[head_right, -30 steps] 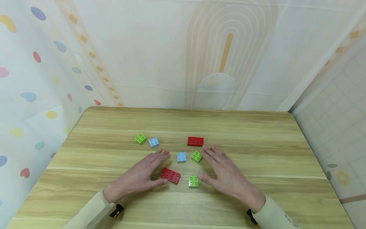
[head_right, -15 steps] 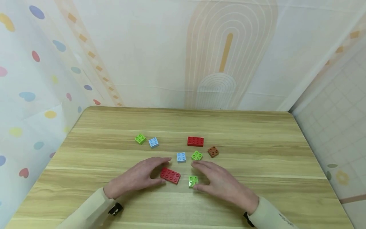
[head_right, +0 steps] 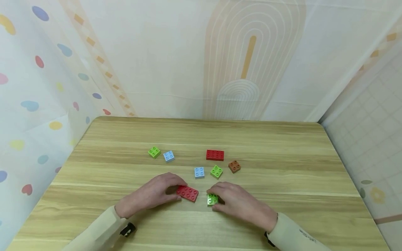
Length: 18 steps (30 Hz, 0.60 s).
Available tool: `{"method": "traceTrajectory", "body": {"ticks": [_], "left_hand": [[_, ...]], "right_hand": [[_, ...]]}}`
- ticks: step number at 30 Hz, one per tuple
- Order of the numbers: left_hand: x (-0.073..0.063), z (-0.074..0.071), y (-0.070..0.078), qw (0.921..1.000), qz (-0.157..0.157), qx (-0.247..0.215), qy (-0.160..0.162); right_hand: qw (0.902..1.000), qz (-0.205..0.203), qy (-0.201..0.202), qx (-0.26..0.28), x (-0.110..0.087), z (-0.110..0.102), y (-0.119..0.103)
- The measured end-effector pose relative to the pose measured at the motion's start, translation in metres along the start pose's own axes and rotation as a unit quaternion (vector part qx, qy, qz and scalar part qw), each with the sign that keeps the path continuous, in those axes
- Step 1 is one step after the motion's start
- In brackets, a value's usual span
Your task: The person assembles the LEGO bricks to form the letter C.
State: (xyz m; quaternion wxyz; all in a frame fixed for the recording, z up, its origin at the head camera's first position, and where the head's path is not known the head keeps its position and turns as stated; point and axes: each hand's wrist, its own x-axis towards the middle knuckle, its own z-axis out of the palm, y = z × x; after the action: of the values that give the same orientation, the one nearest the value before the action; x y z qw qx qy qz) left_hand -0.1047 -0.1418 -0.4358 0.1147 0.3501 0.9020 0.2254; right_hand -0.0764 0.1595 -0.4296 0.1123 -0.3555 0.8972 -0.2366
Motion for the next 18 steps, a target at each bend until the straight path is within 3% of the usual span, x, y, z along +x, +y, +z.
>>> {"method": "traceTrajectory", "body": {"ticks": [6,18], "left_hand": [[0.002,0.002,0.002,0.9998,-0.011,-0.013,-0.004],[0.005,0.009,0.013,0.9998,-0.01,-0.018,0.006]], "right_hand": [[0.9999,0.014,-0.003,0.004,-0.001,-0.002,0.0],[0.998,0.016,0.054,0.026,-0.009,-0.011,0.003]]}}
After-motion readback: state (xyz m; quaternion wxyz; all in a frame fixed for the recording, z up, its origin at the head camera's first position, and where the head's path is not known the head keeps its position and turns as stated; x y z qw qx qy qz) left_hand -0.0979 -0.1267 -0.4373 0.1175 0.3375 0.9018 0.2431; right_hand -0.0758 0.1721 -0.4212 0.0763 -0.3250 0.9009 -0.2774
